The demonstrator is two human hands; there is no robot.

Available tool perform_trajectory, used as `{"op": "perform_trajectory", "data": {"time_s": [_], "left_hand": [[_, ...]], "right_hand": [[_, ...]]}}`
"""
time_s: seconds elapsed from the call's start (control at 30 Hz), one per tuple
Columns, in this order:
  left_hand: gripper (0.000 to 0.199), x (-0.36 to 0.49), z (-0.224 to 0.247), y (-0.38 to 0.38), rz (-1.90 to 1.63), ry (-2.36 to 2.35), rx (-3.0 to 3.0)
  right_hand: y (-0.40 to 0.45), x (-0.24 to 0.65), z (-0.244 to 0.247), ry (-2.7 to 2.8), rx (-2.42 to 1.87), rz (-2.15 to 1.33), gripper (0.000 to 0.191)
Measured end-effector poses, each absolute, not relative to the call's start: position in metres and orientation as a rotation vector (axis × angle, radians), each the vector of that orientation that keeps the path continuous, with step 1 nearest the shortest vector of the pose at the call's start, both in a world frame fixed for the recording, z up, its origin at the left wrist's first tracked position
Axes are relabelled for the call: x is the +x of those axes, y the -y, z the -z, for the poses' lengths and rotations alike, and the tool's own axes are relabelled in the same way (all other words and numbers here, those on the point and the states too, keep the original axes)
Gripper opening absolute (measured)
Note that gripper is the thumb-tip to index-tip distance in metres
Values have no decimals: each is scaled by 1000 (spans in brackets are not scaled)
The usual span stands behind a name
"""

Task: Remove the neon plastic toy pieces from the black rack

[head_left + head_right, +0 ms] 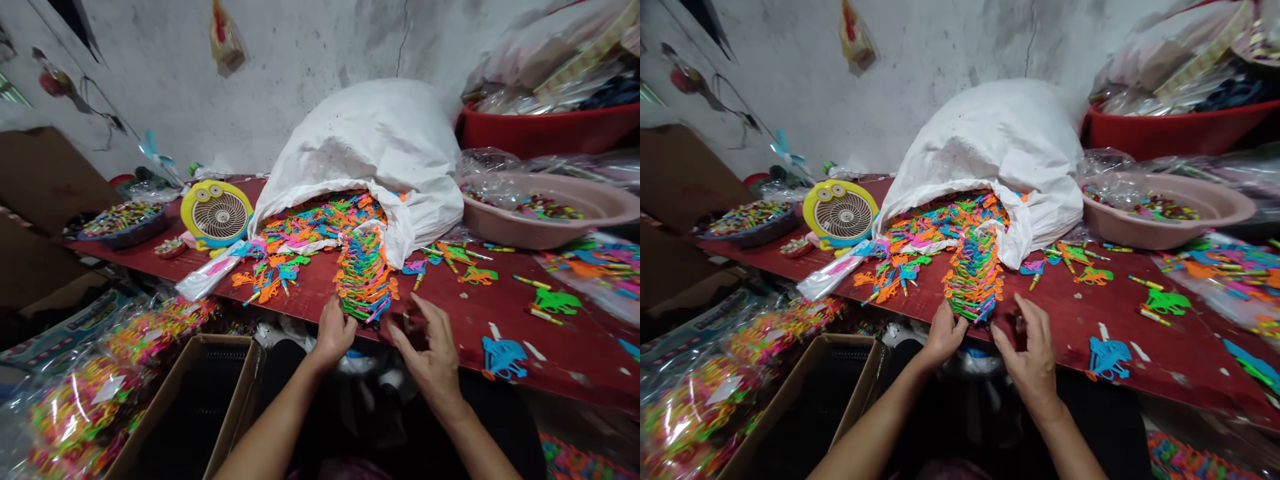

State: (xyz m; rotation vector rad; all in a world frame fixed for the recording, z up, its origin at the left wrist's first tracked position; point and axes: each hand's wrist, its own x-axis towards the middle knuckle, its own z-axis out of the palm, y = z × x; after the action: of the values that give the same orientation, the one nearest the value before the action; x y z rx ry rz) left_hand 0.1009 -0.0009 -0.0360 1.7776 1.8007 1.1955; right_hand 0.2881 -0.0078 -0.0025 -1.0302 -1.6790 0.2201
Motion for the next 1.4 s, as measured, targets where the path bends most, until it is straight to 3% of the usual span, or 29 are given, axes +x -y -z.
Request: {"op": "perform_trajectory", "data": {"time_s": [0.2,0.93,1.07,1.2,1.4], "left_hand": [[30,89,33,7,-1174,-1786,1755],[30,78,36,6,-1159,-1708,1868],[45,75,34,11,-1160,-1648,1874],[58,65,32,18,-1141,-1596,1917],[30,66,35,20,-1171,-1599,1971]], "right_hand": [[-6,278,-17,1958,-863,-37,86],[-29,254,-10,2042,-836,-34,87],[-21,265,-12,2074,-834,-127,94],[-12,286,2,1942,-949,-310,83],[-2,300,39,1890,-1077,-350,57]]}}
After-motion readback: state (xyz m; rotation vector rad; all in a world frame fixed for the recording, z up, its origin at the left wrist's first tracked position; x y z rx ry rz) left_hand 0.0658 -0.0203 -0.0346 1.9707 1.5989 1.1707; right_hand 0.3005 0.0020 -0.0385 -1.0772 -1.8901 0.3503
